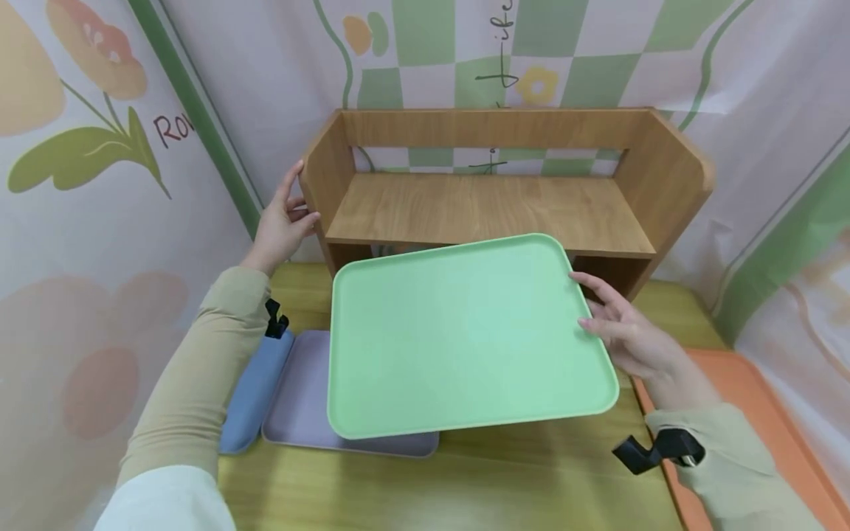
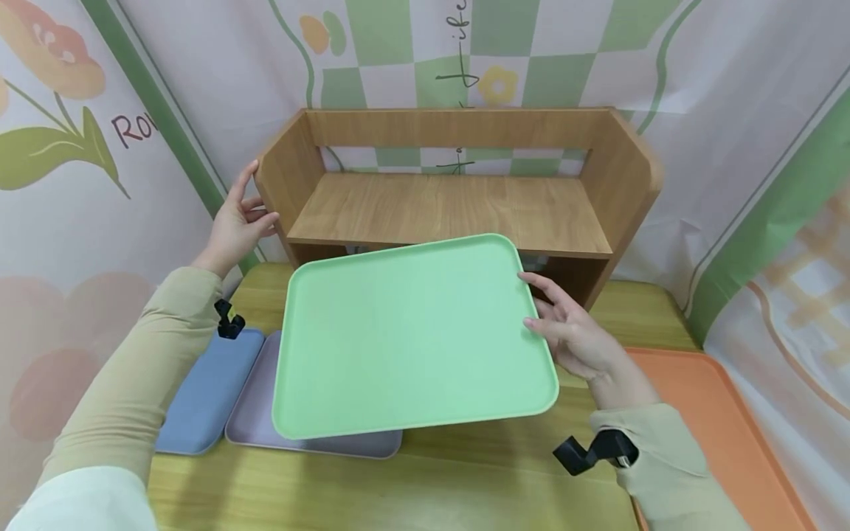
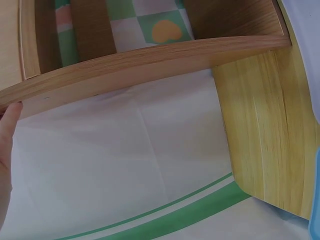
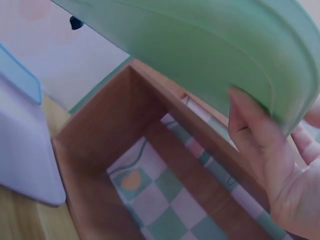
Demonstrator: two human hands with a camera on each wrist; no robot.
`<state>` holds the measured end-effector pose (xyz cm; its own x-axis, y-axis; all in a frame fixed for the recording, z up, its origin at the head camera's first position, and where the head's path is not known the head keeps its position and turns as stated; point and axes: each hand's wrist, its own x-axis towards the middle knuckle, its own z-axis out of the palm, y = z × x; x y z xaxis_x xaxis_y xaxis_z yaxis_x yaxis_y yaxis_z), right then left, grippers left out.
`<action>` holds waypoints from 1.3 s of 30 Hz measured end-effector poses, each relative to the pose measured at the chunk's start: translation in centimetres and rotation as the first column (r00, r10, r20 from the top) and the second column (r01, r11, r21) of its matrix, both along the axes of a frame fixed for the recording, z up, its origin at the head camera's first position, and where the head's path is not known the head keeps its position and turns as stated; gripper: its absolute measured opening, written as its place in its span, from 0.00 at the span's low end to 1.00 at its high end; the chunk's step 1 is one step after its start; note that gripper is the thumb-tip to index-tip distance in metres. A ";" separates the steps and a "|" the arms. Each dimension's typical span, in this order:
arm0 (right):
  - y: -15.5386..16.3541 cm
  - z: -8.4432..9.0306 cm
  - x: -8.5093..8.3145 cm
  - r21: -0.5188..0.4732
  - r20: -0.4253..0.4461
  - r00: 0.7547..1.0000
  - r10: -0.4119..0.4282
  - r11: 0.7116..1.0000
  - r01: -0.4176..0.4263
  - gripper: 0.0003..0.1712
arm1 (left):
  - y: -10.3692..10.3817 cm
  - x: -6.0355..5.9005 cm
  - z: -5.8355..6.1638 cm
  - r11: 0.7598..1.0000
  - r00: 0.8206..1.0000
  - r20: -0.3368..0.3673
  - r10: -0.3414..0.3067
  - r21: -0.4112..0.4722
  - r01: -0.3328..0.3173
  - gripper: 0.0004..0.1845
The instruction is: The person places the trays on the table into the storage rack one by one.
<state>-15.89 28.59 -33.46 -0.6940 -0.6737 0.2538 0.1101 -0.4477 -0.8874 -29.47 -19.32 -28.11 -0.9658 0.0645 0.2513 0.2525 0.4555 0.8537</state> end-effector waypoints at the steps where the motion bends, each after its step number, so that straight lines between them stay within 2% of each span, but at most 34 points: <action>1: -0.1 0.2 -0.1 -0.012 0.006 1.000 -0.001 1.000 0.001 0.33 | 0.0 0.0 0.0 1.000 1.000 -0.001 -0.001 -0.002 0.001 0.46; 5: -0.4 0.7 -0.6 -0.091 0.048 0.999 -0.012 0.996 0.017 0.31 | 0.0 -0.1 -0.1 1.000 1.000 -0.007 -0.010 -0.002 0.010 0.46; 9: -0.7 0.7 -0.9 -0.167 0.120 0.989 -0.085 0.980 0.105 0.30 | 0.1 -0.2 -0.2 1.000 1.000 -0.004 -0.005 -0.005 0.005 0.47; 14: -1.3 0.5 -1.0 -0.220 0.200 0.956 -0.213 0.941 0.256 0.27 | 0.3 -0.2 -0.2 1.000 1.000 -0.003 0.002 -0.005 -0.002 0.47; 19: -2.1 0.7 -1.2 -0.222 0.276 0.917 -0.289 0.909 0.353 0.24 | 0.1 -0.2 -0.4 1.000 1.000 -0.001 0.002 -0.004 -0.002 0.47; 22: -2.5 0.8 -1.4 -0.190 0.328 0.886 -0.328 0.896 0.402 0.25 | 0.1 -0.2 -0.4 1.000 1.000 -0.002 -0.003 -0.001 0.003 0.47; 25: -3.0 0.8 -1.6 -0.146 0.376 0.845 -0.381 0.876 0.460 0.27 | 0.2 -0.3 -0.5 1.000 1.000 -0.003 -0.008 0.001 0.008 0.47; 33: -4.9 1.5 -2.0 -0.097 0.487 0.737 -0.469 0.809 0.579 0.28 | 0.2 -0.1 -0.4 1.000 1.000 0.005 0.001 0.010 -0.001 0.47; 39: -6.8 2.4 -2.4 -0.054 0.539 0.654 -0.531 0.753 0.656 0.32 | 0.0 -0.1 -0.3 1.000 1.000 -0.028 0.000 -0.001 0.000 0.47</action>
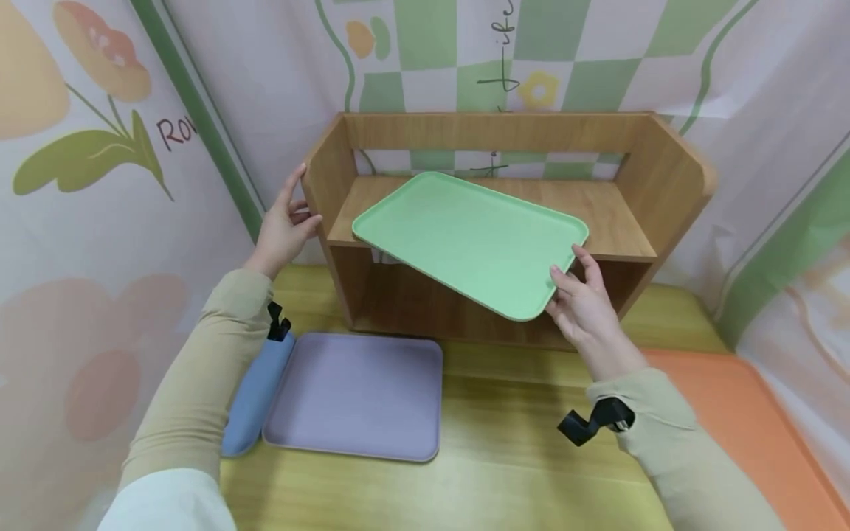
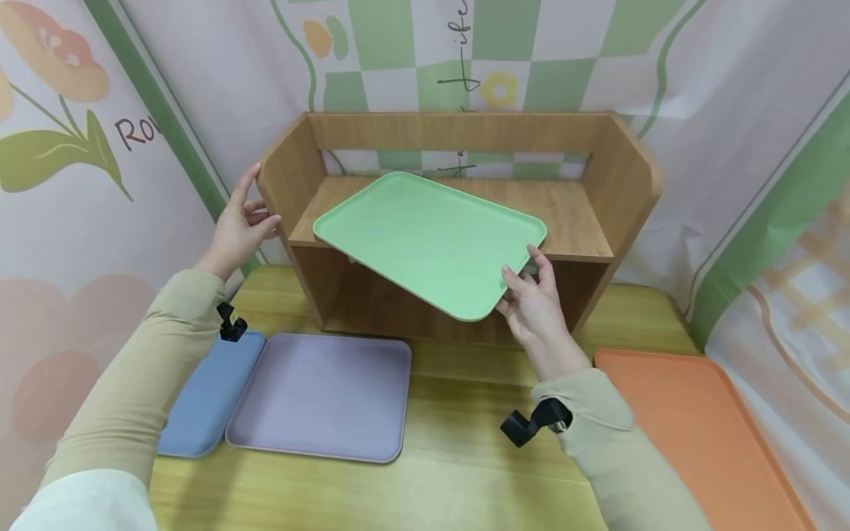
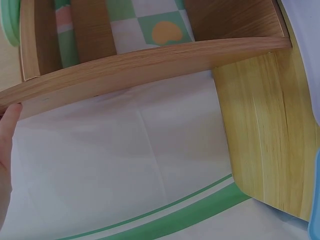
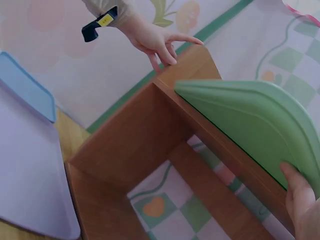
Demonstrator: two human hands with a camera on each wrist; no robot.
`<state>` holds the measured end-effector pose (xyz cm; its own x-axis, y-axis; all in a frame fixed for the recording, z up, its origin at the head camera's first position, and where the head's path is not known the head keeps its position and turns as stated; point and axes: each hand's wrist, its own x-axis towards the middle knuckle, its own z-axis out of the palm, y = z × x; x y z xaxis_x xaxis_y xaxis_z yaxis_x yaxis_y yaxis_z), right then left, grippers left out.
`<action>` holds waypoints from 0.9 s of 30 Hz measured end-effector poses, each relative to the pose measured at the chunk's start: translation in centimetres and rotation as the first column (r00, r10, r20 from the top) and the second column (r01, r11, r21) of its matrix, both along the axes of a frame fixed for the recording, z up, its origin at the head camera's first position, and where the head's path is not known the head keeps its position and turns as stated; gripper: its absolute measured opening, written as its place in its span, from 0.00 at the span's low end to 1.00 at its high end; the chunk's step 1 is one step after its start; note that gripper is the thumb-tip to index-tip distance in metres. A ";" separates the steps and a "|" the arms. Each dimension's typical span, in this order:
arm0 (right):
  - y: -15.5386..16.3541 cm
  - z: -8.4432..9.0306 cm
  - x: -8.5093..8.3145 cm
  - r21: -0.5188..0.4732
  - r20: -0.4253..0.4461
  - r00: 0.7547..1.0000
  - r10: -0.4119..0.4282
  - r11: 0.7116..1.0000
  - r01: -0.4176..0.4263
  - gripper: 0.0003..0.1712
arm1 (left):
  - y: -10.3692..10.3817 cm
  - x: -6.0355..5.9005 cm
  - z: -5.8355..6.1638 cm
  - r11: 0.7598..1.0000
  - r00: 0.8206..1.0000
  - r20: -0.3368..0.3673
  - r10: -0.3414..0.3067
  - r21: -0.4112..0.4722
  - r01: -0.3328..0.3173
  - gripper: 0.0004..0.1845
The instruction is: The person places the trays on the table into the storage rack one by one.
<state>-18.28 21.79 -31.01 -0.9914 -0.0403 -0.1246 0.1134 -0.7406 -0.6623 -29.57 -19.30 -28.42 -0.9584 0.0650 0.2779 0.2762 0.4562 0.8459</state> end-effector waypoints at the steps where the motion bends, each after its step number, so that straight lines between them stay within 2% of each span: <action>1: -0.3 0.1 -0.1 0.008 0.006 1.000 -0.015 1.000 0.015 0.33 | 0.0 0.0 0.0 1.000 1.000 -0.003 0.000 0.000 0.000 0.47; 12: -3.3 0.1 -0.5 0.070 0.023 0.993 -0.117 0.991 0.116 0.33 | 0.0 0.0 -0.1 1.000 1.000 -0.023 -0.003 0.002 0.003 0.47; 21: -6.4 0.5 -0.6 0.135 0.087 0.967 -0.238 0.965 0.225 0.37 | 0.1 0.0 0.1 1.000 1.000 -0.010 0.008 -0.026 -0.008 0.47; 27: -8.3 0.3 -0.4 0.171 0.045 0.972 -0.229 0.961 0.219 0.33 | 0.0 0.1 0.1 0.999 1.000 -0.011 0.002 -0.034 -0.002 0.46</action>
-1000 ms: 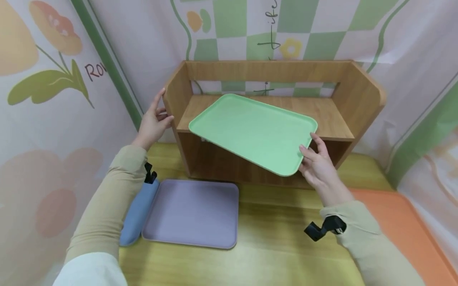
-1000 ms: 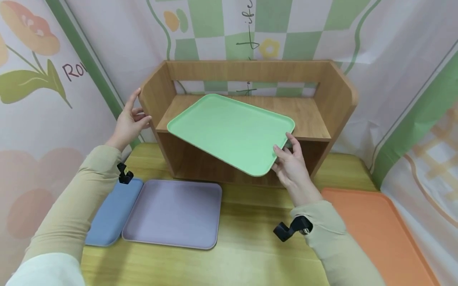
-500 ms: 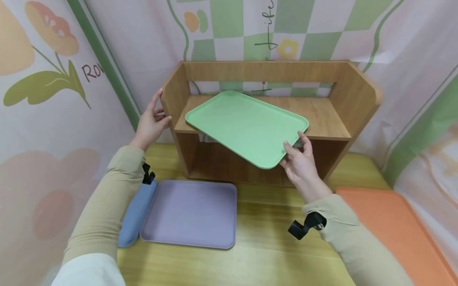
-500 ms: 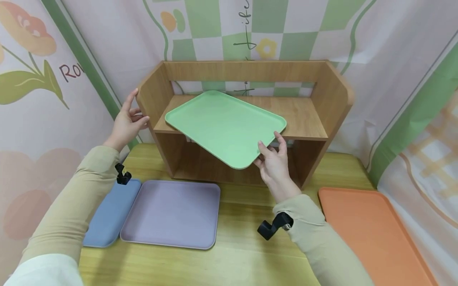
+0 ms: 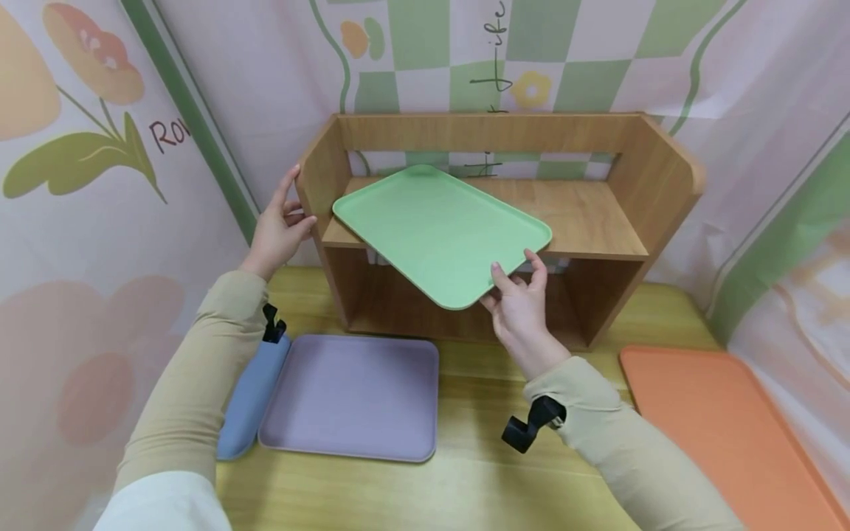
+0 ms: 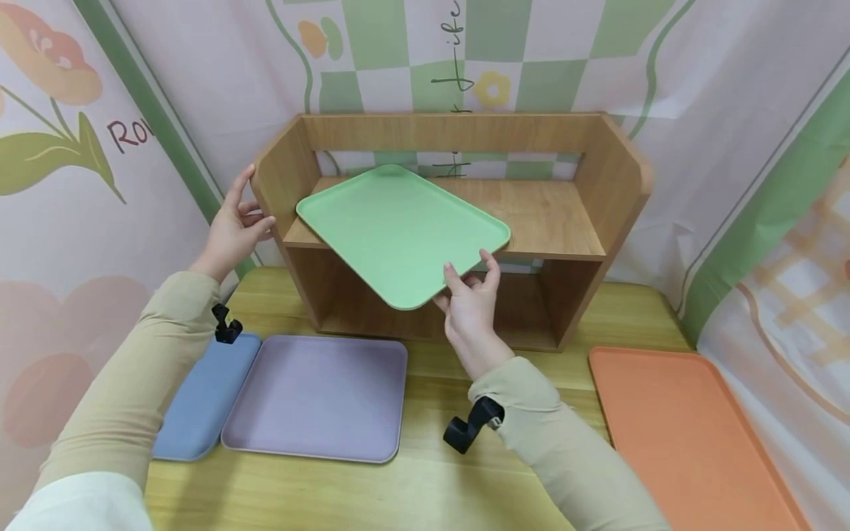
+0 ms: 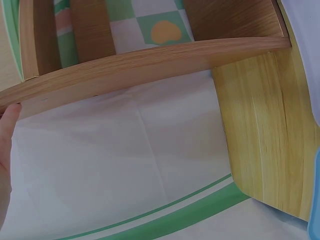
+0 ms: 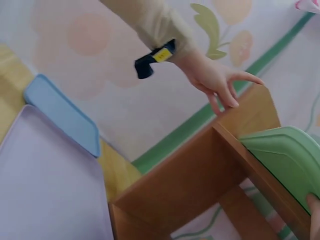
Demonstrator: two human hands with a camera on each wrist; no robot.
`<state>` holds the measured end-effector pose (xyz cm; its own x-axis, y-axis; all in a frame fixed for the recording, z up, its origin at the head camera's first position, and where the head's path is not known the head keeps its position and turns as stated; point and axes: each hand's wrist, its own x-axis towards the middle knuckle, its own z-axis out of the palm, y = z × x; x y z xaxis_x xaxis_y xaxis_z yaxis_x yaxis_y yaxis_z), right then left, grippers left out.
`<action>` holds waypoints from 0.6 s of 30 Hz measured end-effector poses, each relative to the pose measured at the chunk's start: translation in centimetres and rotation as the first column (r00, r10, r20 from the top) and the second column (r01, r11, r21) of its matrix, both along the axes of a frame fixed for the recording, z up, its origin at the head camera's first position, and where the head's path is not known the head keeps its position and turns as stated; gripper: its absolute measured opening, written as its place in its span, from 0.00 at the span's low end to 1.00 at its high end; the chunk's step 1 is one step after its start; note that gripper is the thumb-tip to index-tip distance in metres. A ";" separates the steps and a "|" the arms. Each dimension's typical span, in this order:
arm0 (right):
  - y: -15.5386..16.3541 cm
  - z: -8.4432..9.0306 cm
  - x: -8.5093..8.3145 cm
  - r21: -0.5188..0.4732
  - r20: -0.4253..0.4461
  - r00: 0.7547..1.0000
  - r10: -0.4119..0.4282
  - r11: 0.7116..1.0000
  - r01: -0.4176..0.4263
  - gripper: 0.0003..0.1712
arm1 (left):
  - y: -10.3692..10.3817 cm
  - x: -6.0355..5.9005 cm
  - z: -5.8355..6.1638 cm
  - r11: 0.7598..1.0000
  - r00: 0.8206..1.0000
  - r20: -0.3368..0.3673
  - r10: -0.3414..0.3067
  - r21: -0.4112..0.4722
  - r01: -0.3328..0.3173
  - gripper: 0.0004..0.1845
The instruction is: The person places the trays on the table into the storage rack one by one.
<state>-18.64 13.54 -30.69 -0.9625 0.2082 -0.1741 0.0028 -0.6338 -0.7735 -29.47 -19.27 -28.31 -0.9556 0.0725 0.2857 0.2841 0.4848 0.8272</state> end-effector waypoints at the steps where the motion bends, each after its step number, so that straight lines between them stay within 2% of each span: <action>1: -0.2 -0.1 0.0 0.005 -0.007 1.000 0.010 1.000 -0.010 0.33 | 0.0 0.0 0.0 1.000 1.000 0.000 0.001 -0.002 -0.001 0.46; 6: 0.1 -0.3 0.0 0.017 -0.014 0.999 0.041 0.999 -0.041 0.35 | -0.1 -0.1 0.0 1.000 1.000 0.001 0.002 0.004 -0.002 0.46; 12: 3.2 -0.1 -1.1 -0.042 0.004 0.999 0.035 0.999 -0.034 0.35 | 0.1 0.0 0.1 1.000 1.000 0.006 -0.010 0.026 0.010 0.46; 18: 6.5 0.4 -2.2 -0.085 -0.004 0.991 0.135 0.987 -0.135 0.39 | 0.0 0.0 0.0 0.999 1.000 0.010 -0.009 0.036 0.009 0.46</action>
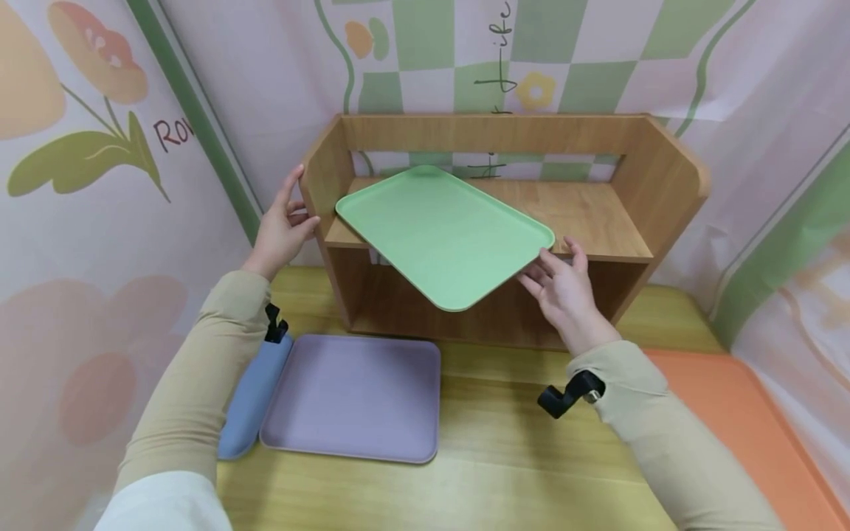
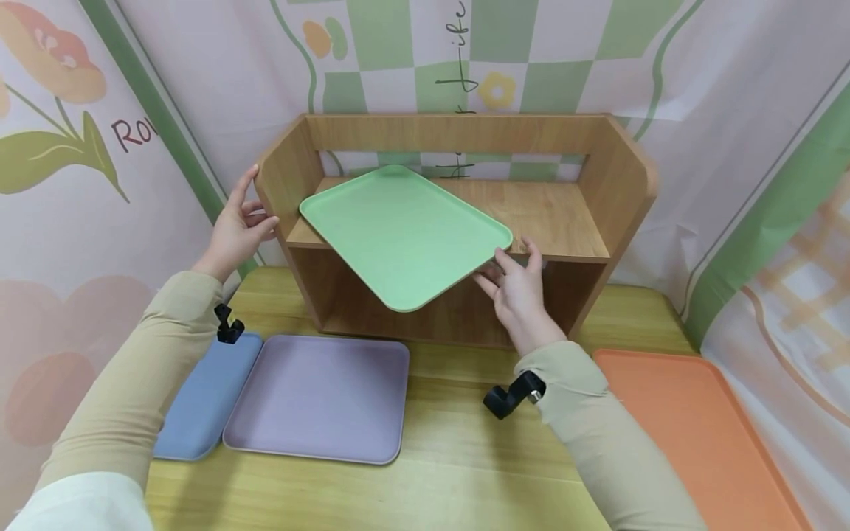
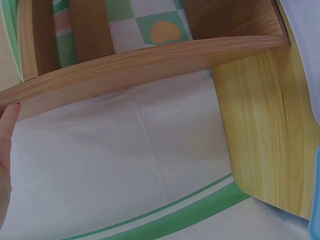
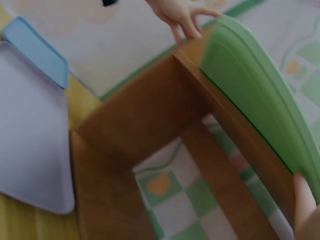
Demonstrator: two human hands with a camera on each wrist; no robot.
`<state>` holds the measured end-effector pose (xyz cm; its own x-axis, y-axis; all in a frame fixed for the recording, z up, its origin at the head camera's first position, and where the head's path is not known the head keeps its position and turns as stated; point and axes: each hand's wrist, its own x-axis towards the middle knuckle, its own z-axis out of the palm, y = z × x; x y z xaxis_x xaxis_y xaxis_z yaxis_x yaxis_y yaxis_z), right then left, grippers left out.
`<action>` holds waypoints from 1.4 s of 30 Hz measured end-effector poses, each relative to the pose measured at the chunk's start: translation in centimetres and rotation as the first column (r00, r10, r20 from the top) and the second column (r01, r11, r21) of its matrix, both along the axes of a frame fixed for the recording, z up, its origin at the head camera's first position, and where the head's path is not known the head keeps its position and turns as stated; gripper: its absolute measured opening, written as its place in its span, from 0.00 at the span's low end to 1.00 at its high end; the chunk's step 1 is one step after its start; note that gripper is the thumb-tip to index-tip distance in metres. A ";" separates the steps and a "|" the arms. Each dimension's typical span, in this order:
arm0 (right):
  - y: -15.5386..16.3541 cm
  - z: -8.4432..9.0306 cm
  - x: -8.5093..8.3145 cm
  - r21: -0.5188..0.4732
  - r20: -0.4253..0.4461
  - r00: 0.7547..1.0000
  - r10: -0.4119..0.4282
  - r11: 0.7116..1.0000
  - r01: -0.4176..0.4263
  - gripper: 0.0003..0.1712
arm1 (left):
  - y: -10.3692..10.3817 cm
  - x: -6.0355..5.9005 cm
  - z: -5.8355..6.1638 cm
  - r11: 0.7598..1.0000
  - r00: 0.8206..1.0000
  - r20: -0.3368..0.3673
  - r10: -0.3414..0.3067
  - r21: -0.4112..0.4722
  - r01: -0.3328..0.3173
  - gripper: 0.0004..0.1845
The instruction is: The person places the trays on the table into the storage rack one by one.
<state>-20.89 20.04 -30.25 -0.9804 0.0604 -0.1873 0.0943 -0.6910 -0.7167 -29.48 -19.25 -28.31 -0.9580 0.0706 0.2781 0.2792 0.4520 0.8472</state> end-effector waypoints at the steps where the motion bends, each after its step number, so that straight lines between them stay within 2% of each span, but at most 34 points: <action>1: 0.4 0.1 -0.1 0.000 0.000 1.000 0.021 1.000 -0.021 0.39 | 0.0 0.0 0.0 1.000 1.000 -0.002 -0.001 -0.001 0.001 0.46; 6: 1.2 0.1 -0.6 0.005 0.007 0.997 0.076 0.997 -0.076 0.40 | 0.0 0.0 0.0 1.000 1.000 -0.012 -0.002 -0.007 0.002 0.47; 11: 1.6 0.0 0.0 0.024 0.017 0.991 0.130 0.991 -0.131 0.42 | 0.1 0.1 -0.1 1.000 1.000 -0.017 -0.002 -0.012 0.002 0.47; 19: 2.1 -0.7 1.2 -0.006 -0.044 0.960 0.276 0.961 -0.277 0.25 | 0.0 0.0 -0.2 1.000 1.000 -0.019 0.007 -0.026 -0.007 0.46; 27: 2.9 -1.3 1.6 -0.079 -0.080 0.942 0.327 0.940 -0.333 0.13 | 0.0 0.0 -0.4 1.000 1.000 -0.018 0.002 -0.017 -0.002 0.46; 33: 2.4 -1.6 1.9 -0.015 -0.132 0.868 0.478 0.875 -0.484 0.21 | 0.1 0.0 -0.4 1.000 1.000 -0.010 -0.005 -0.011 0.005 0.46; 35: 1.9 -1.5 2.0 0.004 -0.130 0.853 0.505 0.861 -0.509 0.25 | 0.1 0.0 -0.4 1.000 1.000 -0.012 -0.007 -0.011 0.007 0.46; 37: 1.3 -1.4 2.1 0.010 -0.121 0.846 0.520 0.852 -0.523 0.29 | 0.0 0.0 -0.4 1.000 1.000 -0.013 -0.007 -0.008 0.006 0.46; 42: -0.2 -1.2 2.0 0.017 -0.093 0.844 0.528 0.848 -0.529 0.34 | 0.0 0.0 -0.4 1.000 1.000 -0.016 -0.005 -0.011 0.005 0.46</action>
<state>-18.88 19.83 -31.48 -0.8758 -0.4734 -0.0940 0.3821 -0.5613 -0.7341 -29.49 -19.29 -28.72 -0.9530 0.0781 0.2928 0.2951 0.4595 0.8377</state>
